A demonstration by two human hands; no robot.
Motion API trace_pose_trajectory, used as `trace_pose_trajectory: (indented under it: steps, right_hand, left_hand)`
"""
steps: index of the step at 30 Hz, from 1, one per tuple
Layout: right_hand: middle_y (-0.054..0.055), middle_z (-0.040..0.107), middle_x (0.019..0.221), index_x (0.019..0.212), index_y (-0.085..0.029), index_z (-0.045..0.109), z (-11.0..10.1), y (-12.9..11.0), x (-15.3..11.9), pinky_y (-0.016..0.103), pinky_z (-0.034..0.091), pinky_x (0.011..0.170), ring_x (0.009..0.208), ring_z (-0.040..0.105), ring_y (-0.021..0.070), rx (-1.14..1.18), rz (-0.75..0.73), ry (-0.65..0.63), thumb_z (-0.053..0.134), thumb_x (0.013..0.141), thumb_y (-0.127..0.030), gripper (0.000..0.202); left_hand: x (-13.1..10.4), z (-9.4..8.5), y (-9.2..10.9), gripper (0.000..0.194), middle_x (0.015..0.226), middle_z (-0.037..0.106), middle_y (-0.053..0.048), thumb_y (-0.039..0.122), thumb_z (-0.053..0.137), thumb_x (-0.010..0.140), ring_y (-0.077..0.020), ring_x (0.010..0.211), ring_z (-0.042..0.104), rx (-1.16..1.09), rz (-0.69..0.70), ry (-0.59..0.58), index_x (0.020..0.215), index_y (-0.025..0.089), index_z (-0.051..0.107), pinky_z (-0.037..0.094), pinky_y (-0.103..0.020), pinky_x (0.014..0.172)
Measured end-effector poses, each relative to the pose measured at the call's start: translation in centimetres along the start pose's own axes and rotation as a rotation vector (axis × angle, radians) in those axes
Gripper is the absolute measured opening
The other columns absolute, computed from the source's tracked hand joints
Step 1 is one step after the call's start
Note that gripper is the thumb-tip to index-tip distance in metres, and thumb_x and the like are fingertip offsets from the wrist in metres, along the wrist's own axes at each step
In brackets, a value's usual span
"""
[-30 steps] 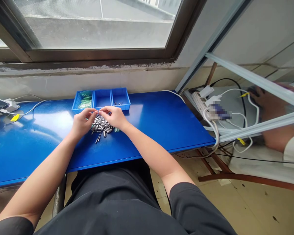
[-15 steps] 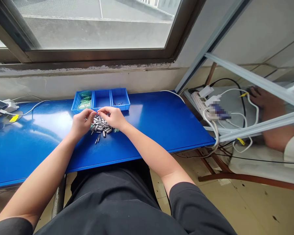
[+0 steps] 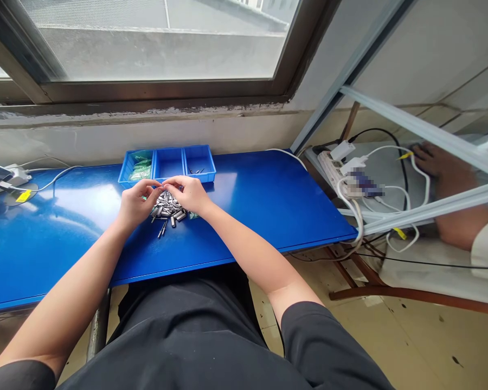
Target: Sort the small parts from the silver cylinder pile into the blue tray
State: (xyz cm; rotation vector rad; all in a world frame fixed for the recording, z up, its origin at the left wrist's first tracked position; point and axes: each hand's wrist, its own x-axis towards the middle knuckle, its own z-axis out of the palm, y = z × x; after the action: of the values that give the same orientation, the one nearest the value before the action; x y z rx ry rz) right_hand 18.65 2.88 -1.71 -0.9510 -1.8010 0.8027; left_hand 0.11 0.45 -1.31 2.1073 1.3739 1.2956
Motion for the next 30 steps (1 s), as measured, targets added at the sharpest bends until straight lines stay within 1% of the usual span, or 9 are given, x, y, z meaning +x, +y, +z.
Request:
trace_pose_trajectory:
  steps: [5,8,13,16,19,21,26,30]
  right_hand:
    - [0.007,0.079,0.099,0.101,-0.019,0.077,0.1,-0.22,-0.07,0.031,0.057,0.076,0.09,0.071,0.0189,0.003,0.013,0.009,0.068,0.09,-0.033,0.02]
    - [0.006,0.079,0.097,0.101,-0.019,0.077,0.12,-0.3,-0.1,0.03,0.057,0.076,0.09,0.072,0.0185,0.008,0.009,0.017,0.069,0.088,-0.033,0.02]
    - [0.006,0.079,0.096,0.101,-0.019,0.077,0.12,-0.28,-0.11,0.03,0.056,0.074,0.087,0.071,0.018,0.003,-0.006,0.008,0.069,0.088,-0.031,0.019]
    - [0.007,0.079,0.097,0.099,-0.019,0.078,0.12,-0.23,-0.1,0.029,0.056,0.073,0.087,0.071,0.018,0.006,-0.004,0.007,0.068,0.089,-0.032,0.02]
    - [0.006,0.079,0.097,0.099,-0.019,0.078,0.11,-0.18,-0.09,0.03,0.055,0.073,0.088,0.07,0.0183,-0.003,0.0,0.01,0.068,0.09,-0.034,0.02]
    - [0.006,0.079,0.098,0.099,-0.02,0.078,0.1,-0.15,-0.09,0.03,0.055,0.074,0.088,0.07,0.0185,-0.011,0.002,0.013,0.068,0.09,-0.034,0.02]
    - [0.007,0.079,0.097,0.1,-0.019,0.077,0.07,-0.12,-0.07,0.031,0.057,0.077,0.088,0.071,0.0181,0.002,0.014,0.015,0.064,0.091,-0.03,0.019]
    - [0.007,0.079,0.097,0.099,-0.019,0.077,0.05,-0.08,-0.04,0.031,0.057,0.077,0.088,0.072,0.0184,0.022,0.039,0.022,0.065,0.09,-0.031,0.02]
  left_hand:
    - [0.04,-0.06,-0.18,0.021,0.058,0.055,0.004,0.039,0.061,0.092,-0.0096,0.051,0.046,0.016,-0.001,-0.01,0.088,0.02,0.067,0.037,-0.023,0.054]
    - [0.09,-0.06,-0.23,0.024,0.06,0.057,0.002,0.039,0.056,0.095,-0.0105,0.053,0.048,0.036,0.0,-0.016,0.085,0.019,0.066,0.038,-0.024,0.055]
    - [0.11,-0.07,-0.19,0.03,0.058,0.057,0.002,0.039,0.054,0.096,-0.0113,0.053,0.049,0.06,-0.027,-0.011,0.077,0.018,0.063,0.038,-0.025,0.056]
    - [0.07,-0.06,-0.08,0.025,0.06,0.057,0.002,0.04,0.057,0.094,-0.0105,0.053,0.048,0.036,-0.028,-0.009,0.085,0.018,0.067,0.038,-0.024,0.055]
    - [0.02,-0.03,0.09,0.019,0.058,0.054,0.005,0.037,0.062,0.091,-0.0092,0.051,0.046,0.015,-0.024,-0.009,0.095,0.02,0.068,0.038,-0.023,0.055]
    - [-0.01,-0.03,0.18,0.017,0.057,0.053,0.006,0.035,0.063,0.091,-0.009,0.051,0.045,0.009,-0.018,-0.012,0.098,0.021,0.068,0.038,-0.023,0.056]
    - [-0.05,-0.02,0.2,0.018,0.058,0.052,0.006,0.035,0.065,0.09,-0.009,0.051,0.045,-0.007,-0.006,-0.014,0.101,0.021,0.067,0.039,-0.022,0.056]
    - [-0.05,0.05,0.04,0.015,0.058,0.053,0.005,0.034,0.065,0.09,-0.0094,0.052,0.046,0.003,-0.004,-0.014,0.097,0.021,0.067,0.039,-0.023,0.057]
